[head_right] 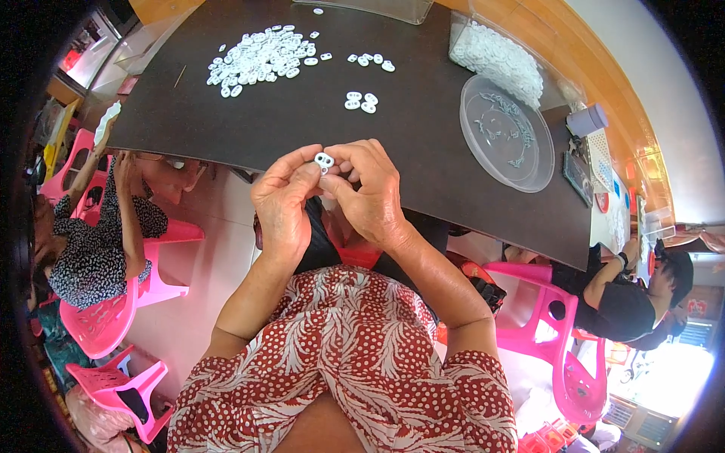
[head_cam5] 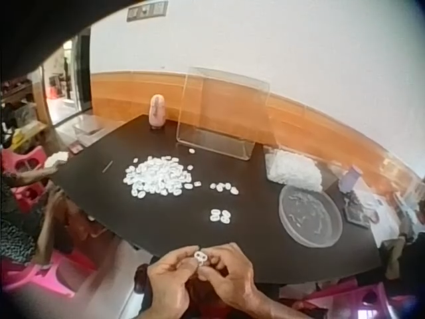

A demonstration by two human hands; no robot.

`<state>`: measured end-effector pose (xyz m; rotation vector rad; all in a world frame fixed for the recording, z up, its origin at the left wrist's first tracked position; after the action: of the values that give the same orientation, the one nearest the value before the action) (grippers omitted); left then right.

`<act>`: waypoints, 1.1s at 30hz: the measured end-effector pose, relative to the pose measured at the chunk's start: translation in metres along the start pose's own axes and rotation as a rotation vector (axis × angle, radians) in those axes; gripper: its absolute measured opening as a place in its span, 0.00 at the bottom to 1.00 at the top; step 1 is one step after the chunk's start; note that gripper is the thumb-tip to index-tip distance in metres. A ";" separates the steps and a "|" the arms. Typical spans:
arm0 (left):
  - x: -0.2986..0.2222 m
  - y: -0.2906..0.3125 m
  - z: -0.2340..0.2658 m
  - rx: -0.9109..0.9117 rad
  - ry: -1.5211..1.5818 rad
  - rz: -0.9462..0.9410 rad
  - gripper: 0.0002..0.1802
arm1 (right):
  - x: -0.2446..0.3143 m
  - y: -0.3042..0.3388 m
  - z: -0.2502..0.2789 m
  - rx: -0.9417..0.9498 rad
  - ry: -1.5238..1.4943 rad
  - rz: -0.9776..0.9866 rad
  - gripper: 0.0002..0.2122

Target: Inspecting and sorting small white plastic components on a workbench.

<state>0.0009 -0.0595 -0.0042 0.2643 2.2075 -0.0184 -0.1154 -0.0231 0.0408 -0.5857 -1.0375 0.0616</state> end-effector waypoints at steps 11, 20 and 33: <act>-0.001 0.006 0.003 0.051 -0.010 -0.010 0.11 | 0.003 0.006 0.000 -0.038 -0.052 -0.027 0.13; 0.000 0.007 0.005 0.081 -0.007 -0.004 0.12 | 0.003 0.010 -0.002 -0.050 -0.083 -0.023 0.12; 0.002 0.007 0.008 0.134 -0.025 -0.055 0.14 | 0.000 0.013 -0.004 -0.063 -0.132 -0.044 0.12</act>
<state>0.0070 -0.0533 -0.0105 0.2755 2.1915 -0.1996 -0.1087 -0.0137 0.0331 -0.6220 -1.1829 0.0298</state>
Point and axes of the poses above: each hand's wrist, its own y-axis away from the middle knuckle, its own z-axis out of the back of the hand, x = y × z, the point moved 7 cm from there along -y, towards the middle knuckle, and after that the axes turned 2 degrees about -x, right-handed, at the moved point
